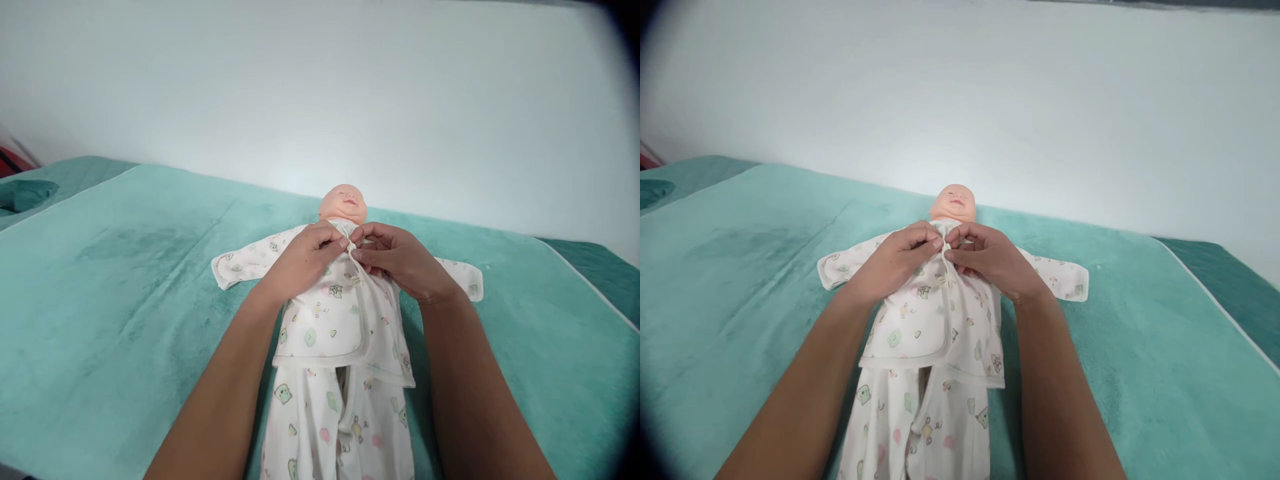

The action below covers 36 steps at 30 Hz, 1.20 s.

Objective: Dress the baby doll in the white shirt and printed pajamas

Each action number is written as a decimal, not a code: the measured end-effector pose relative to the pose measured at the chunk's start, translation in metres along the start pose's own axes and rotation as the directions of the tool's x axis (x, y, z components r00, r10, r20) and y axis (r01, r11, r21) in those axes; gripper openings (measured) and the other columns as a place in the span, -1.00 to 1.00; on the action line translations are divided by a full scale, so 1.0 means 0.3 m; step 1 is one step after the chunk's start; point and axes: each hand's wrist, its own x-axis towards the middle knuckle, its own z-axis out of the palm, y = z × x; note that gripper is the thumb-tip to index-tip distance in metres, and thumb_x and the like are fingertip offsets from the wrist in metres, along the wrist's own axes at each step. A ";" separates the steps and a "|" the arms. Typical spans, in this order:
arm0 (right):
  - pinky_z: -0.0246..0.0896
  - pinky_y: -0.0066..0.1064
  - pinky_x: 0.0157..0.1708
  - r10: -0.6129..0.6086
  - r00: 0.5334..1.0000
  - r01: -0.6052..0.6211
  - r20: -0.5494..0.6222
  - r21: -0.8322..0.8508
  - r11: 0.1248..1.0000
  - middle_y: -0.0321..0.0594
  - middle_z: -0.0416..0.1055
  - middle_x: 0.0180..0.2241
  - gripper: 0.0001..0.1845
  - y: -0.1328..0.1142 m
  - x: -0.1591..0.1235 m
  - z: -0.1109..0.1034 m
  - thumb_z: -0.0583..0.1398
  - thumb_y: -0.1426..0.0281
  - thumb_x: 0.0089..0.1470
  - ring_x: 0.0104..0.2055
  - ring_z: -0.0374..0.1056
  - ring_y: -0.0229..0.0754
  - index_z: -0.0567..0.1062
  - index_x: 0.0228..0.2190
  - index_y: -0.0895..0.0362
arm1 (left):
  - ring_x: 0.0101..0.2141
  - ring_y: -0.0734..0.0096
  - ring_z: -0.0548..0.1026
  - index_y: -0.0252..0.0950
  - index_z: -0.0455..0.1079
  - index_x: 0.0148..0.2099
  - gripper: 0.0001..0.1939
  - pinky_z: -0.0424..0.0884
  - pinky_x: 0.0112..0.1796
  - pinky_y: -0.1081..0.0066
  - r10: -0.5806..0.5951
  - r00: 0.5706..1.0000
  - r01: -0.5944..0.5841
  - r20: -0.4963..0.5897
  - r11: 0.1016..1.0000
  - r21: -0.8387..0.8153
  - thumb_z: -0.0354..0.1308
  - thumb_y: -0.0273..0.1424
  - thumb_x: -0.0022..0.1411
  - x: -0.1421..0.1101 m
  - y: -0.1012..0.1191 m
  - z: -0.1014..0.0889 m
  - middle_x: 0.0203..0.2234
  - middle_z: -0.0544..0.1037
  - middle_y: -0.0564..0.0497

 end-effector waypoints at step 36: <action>-0.14 -0.49 -0.59 -0.069 0.997 0.069 0.020 -0.031 0.997 -0.47 0.04 -0.58 -0.63 -0.014 -0.006 0.027 0.39 0.33 -0.06 -0.56 -0.02 -0.37 0.47 -0.18 0.01 | -0.28 0.41 0.41 -0.25 0.45 -0.37 -0.88 0.34 -0.32 0.41 -0.219 0.976 0.202 -0.019 0.927 -0.315 0.10 -0.36 0.14 -0.016 0.011 0.015 -0.20 0.43 0.02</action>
